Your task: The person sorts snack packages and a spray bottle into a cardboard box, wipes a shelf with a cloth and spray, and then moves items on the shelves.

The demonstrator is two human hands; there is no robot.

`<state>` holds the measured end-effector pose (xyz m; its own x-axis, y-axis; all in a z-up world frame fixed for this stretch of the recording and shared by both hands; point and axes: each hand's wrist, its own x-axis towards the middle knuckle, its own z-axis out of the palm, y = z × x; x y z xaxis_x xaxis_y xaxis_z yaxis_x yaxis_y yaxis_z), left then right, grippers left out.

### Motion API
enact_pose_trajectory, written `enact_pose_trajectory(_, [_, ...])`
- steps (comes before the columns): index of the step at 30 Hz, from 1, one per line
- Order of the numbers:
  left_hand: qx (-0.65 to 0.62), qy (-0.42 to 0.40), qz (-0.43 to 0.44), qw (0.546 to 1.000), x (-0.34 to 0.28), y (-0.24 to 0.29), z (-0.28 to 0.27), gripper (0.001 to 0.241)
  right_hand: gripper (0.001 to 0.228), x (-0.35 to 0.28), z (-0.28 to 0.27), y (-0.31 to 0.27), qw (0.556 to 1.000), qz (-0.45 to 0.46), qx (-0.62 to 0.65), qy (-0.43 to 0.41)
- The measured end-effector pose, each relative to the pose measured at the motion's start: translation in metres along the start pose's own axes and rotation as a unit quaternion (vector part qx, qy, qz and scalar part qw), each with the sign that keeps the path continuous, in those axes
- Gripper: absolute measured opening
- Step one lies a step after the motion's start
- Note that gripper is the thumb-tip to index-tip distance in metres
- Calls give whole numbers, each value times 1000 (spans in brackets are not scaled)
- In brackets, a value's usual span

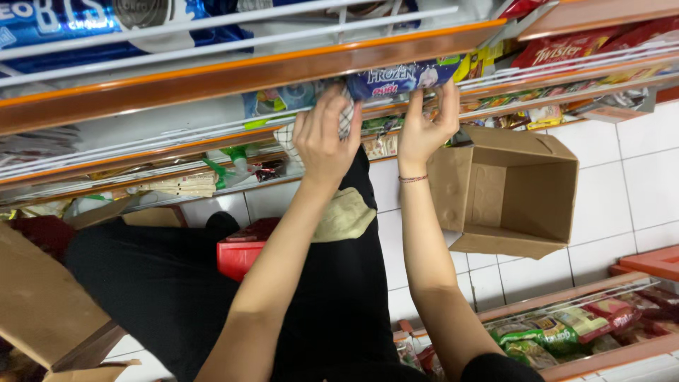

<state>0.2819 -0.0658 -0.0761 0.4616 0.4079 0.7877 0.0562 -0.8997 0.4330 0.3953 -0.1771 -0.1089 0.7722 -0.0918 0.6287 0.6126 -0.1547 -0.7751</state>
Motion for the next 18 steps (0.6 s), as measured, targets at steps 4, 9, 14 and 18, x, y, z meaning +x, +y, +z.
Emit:
enact_pose_trajectory(4, [-9, -84, 61, 995, 12, 0, -24, 28, 39, 6, 0, -5, 1000, 3, 21, -4])
enact_pose_trajectory(9, [-56, -284, -68, 955, 32, 10, -47, 52, 41, 14, 1, -5, 997, -28, -72, -9])
enact_pose_trajectory(14, [-103, -306, -96, 941, 36, 9, -53, 65, 33, 19, -4, -2, 986, -76, -135, -68])
enact_pose_trajectory(18, [-86, -316, -111, 938, 32, 11, -52, 67, 25, 19, -8, -3, 980, -47, -159, -112])
